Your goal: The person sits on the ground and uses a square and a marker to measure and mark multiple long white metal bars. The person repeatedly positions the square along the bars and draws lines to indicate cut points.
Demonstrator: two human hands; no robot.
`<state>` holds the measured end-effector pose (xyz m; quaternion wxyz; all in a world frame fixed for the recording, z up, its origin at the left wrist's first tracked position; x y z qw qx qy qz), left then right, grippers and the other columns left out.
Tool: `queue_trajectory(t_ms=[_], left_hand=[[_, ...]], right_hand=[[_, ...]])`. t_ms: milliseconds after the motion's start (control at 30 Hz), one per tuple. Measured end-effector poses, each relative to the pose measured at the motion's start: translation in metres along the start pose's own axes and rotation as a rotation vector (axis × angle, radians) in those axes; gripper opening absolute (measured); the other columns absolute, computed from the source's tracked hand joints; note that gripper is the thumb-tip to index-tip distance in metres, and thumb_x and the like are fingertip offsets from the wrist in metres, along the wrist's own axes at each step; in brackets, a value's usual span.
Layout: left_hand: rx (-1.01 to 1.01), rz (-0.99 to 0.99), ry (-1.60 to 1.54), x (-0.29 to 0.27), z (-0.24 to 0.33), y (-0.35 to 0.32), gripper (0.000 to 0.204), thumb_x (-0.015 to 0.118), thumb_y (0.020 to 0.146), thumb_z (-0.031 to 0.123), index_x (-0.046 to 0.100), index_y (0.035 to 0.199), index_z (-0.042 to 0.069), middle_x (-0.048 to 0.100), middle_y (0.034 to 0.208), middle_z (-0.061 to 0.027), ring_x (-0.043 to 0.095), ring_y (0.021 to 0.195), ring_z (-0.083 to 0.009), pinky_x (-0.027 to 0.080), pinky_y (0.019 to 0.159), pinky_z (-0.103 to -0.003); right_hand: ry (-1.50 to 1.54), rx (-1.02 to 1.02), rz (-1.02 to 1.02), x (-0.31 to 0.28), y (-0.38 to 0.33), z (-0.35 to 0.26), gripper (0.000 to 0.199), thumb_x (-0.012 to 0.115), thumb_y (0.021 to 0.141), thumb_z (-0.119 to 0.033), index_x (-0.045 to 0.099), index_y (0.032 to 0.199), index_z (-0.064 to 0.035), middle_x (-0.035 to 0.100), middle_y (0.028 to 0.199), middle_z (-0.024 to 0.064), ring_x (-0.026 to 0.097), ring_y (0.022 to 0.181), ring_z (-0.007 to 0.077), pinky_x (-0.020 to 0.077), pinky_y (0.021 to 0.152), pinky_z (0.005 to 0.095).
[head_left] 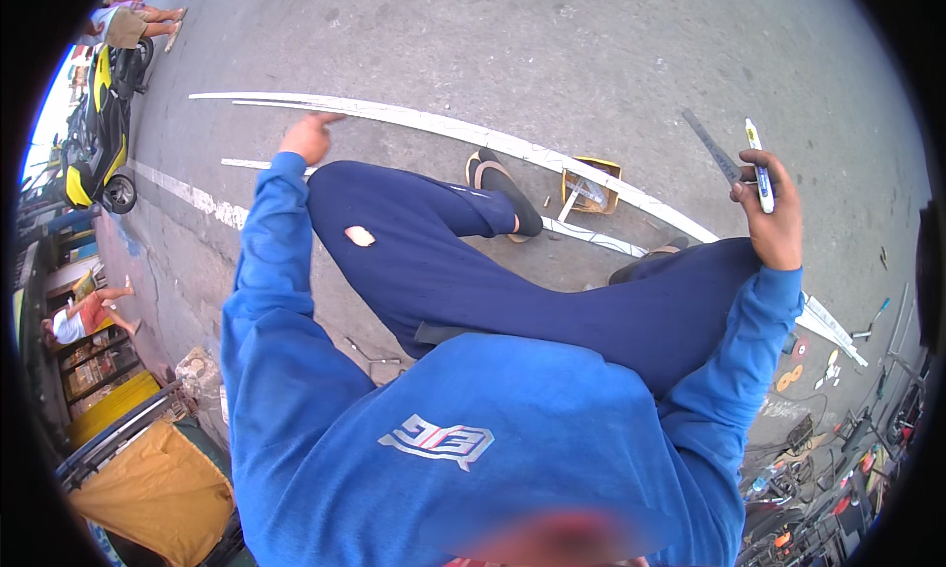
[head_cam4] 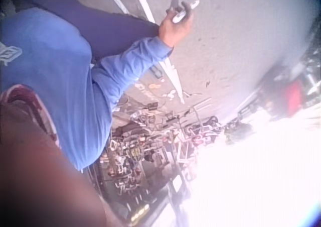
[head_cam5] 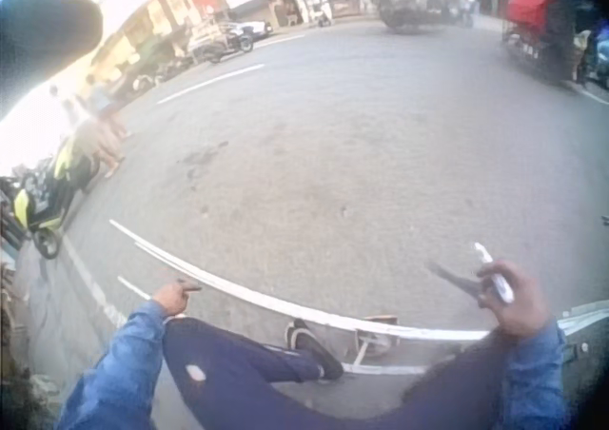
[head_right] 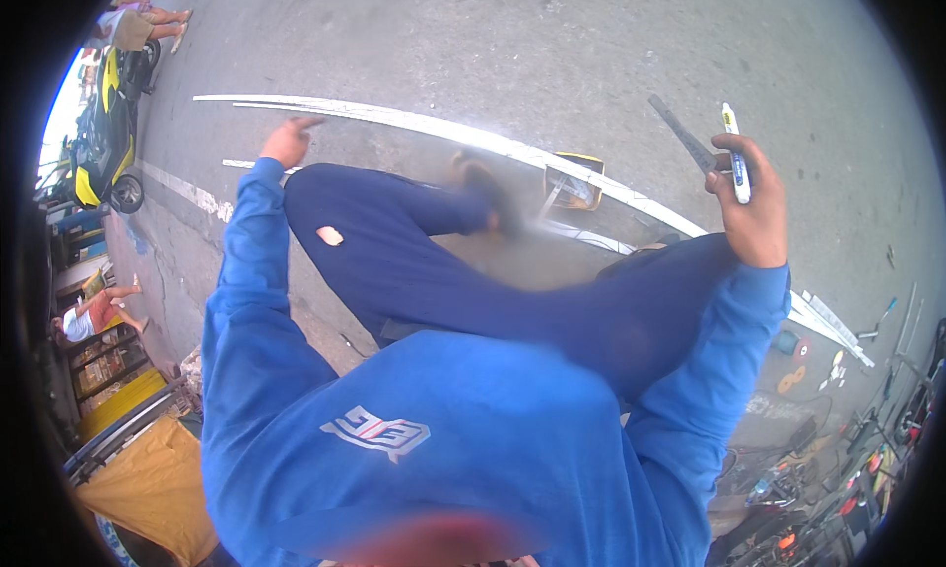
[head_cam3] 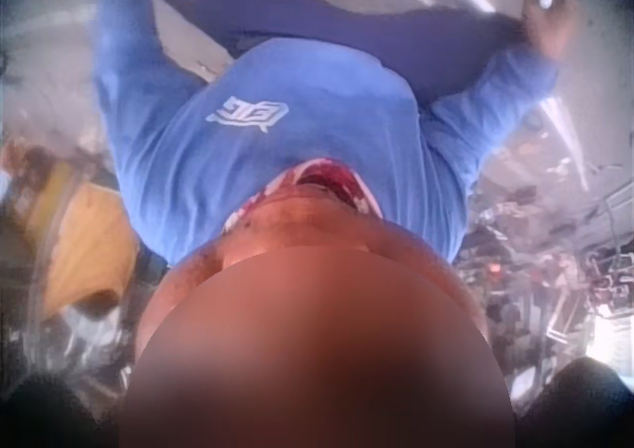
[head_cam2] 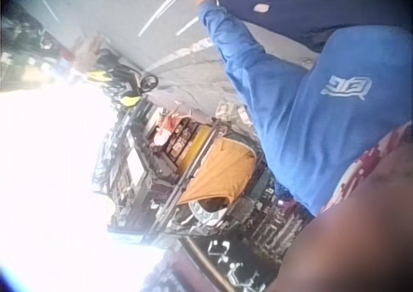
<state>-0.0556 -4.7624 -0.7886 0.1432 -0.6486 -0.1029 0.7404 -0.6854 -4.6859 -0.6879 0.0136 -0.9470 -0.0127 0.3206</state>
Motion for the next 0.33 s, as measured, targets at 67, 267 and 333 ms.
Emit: queue_trajectory(t_ms=[67,267,333], left_hand=[[-0.080,-0.134,-0.035,0.032,-0.004,0.000,0.050,0.044,0.083,-0.001,0.060,0.125,0.022,0.058,0.123,-0.0200,0.053,0.116,-0.0373,0.042,0.101,-0.040],[-0.112,0.018,-0.008,0.014,0.008,-0.006,0.047,0.052,0.086,0.005,0.057,0.128,0.024,0.050,0.134,-0.0157,0.050,0.121,-0.0321,0.041,0.102,-0.039],[-0.069,0.076,-0.027,-0.001,0.025,-0.015,0.045,0.052,0.087,0.006,0.057,0.128,0.024,0.048,0.136,-0.0161,0.050,0.122,-0.0314,0.041,0.103,-0.039]], right_hand=[[0.012,0.012,0.001,0.004,0.001,0.004,0.036,0.059,0.081,0.008,0.056,0.116,-0.0023,0.057,0.091,0.0053,0.059,0.079,0.0123,0.0498,0.075,0.0267],[0.054,0.005,0.030,0.000,0.000,0.005,0.033,0.059,0.080,0.006,0.057,0.112,-0.0040,0.060,0.085,0.0051,0.060,0.076,0.0132,0.0476,0.074,0.0284],[0.051,0.000,0.024,0.002,0.001,0.001,0.034,0.059,0.081,0.006,0.057,0.114,-0.0047,0.060,0.085,0.0053,0.060,0.076,0.0139,0.0476,0.074,0.0284]])
Point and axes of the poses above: each hand's wrist, its own y-axis towards the middle knuckle, its own x-axis out of the palm, z = x × y, the point moved 7 cm from there along y, towards the middle knuckle
